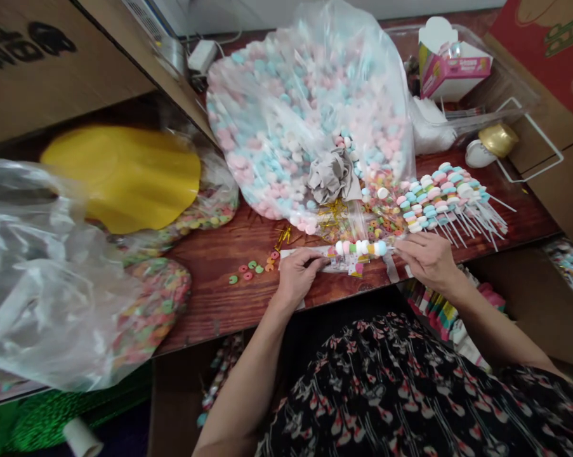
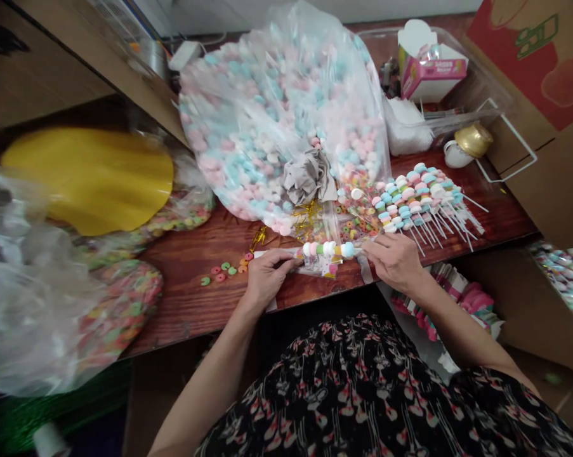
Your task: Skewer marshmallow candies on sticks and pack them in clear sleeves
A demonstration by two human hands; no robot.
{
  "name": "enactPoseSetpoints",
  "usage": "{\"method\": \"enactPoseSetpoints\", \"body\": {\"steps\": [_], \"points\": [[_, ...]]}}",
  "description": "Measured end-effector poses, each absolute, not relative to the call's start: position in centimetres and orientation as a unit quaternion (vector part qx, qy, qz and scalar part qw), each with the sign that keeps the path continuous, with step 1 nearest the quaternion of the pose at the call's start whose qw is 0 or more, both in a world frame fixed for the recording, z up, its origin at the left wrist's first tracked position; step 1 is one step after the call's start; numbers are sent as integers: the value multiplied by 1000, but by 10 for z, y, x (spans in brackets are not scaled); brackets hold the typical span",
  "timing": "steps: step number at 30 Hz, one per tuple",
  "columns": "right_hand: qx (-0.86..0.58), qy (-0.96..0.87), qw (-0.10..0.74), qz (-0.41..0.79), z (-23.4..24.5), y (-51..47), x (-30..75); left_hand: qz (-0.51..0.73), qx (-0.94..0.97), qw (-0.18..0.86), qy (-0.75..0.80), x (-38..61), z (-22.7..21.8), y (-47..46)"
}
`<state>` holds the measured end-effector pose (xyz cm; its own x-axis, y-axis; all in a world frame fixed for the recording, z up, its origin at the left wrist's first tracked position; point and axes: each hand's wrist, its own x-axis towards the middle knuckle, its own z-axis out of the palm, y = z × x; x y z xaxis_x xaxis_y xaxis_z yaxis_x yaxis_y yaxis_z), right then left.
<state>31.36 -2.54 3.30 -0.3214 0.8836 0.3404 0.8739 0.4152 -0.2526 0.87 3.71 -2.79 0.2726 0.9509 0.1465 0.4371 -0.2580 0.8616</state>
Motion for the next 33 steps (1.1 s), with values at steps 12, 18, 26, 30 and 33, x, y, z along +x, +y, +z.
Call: {"method": "enactPoseSetpoints", "body": {"steps": [12,18,26,30,33], "points": [[-436,-895,70,-59,63,-10,294,329,792,302,416,13,-33,33],[-435,-893,113,-27,55,-5,290,311,827,236,403,12,-25,36],[-408,-900,127,-84,65,-7,300,197,890,237,337,28,3,40],[-373,-914,135,-82,75,-7,297,113,886,265,363,36,10,35],[-342,-922,159,-88,82,-7,297,69,877,254,401,38,14,33]]}}
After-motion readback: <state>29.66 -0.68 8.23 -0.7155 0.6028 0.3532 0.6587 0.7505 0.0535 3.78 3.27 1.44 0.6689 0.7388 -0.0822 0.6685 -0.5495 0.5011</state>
